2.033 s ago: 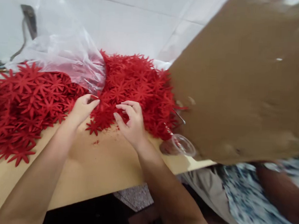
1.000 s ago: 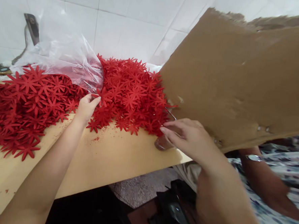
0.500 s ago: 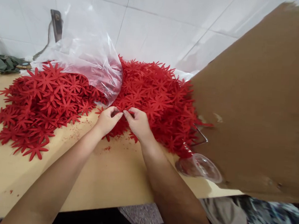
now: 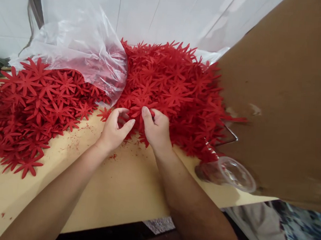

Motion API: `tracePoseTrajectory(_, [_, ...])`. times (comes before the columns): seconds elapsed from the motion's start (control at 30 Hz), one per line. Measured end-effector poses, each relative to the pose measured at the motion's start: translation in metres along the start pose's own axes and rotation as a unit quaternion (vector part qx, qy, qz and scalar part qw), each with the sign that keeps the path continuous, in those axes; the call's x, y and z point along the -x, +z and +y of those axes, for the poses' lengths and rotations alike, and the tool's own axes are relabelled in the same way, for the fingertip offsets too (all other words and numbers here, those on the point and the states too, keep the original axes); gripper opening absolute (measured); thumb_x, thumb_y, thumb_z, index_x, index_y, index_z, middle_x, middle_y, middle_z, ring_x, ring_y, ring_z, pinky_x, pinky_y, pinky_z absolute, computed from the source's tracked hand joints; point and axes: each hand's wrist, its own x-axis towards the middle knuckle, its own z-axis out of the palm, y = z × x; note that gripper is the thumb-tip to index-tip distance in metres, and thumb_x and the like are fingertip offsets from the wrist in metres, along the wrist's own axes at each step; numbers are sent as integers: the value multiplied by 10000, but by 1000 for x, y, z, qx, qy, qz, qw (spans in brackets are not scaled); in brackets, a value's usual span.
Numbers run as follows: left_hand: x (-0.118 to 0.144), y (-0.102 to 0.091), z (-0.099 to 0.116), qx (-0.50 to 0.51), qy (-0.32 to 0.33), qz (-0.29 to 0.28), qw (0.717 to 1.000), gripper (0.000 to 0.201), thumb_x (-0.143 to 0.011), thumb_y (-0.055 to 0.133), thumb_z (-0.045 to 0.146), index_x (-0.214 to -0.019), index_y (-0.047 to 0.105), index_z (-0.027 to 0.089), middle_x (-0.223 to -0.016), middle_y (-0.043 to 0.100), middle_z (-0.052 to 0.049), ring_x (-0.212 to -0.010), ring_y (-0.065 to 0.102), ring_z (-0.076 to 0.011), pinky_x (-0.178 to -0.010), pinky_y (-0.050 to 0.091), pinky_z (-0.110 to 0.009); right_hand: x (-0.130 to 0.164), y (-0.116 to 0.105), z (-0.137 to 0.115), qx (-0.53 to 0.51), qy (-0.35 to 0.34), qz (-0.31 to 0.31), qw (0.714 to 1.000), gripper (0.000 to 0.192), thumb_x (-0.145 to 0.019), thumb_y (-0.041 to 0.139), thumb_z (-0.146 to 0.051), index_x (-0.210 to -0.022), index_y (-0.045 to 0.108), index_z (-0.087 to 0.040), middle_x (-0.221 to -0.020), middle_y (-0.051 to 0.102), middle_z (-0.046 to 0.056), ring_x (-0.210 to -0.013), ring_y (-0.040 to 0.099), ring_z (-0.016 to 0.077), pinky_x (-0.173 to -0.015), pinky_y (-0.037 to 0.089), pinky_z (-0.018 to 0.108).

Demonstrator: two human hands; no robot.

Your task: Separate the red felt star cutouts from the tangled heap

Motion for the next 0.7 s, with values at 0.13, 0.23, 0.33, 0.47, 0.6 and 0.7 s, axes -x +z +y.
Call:
tracePoseTrajectory(0.13, [-1,0,1,80,-22,-2,997,293,-732,580,284,-981,503,151,-968,572,-64,-832,529,-131,-777,424,-271,3,9,4,-91,10,-37,995,372,-758,513,-498,-571,459,-182,-522,410,-40,-512,384,80,-506,339,231])
tracePoseTrajectory(0.23, [-3,0,-2,135,-24,8,990,230,-718,598,278,-899,534,150,-897,593,-33,-826,537,-120,-804,415,-262,6,14,5,-147,-9,-91,985,336,-758,518,-505,-658,498,-185,-599,473,-28,-587,452,90,-594,403,237])
tracePoseTrajectory(0.33, [-8,-4,-5,155,-29,56,986,120,-722,586,253,-781,551,155,-759,573,10,-713,512,-89,-741,413,-234,9,16,1,-174,-17,-140,975,336,-751,519,-527,-712,500,-195,-638,489,-25,-589,447,86,-593,412,235])
tracePoseTrajectory(0.47, [-14,-12,-8,191,-36,99,976,85,-731,556,223,-684,523,160,-669,519,41,-615,456,-61,-651,390,-199,10,14,-2,-195,11,-192,962,352,-693,590,-523,-782,535,-187,-677,541,-11,-586,472,89,-569,415,238])
tracePoseTrajectory(0.6, [-17,-15,-9,187,-24,121,975,108,-726,561,231,-664,510,158,-644,487,47,-595,426,-57,-630,374,-192,8,10,-1,-154,27,-172,973,332,-728,557,-496,-637,507,-181,-536,463,-33,-500,414,80,-482,355,228])
tracePoseTrajectory(0.7, [-16,-14,-8,183,-20,121,975,116,-734,552,230,-658,499,160,-630,469,48,-586,414,-58,-633,375,-192,7,6,-1,-128,13,-157,979,293,-775,527,-416,-607,479,-180,-507,407,-48,-473,362,67,-455,303,219])
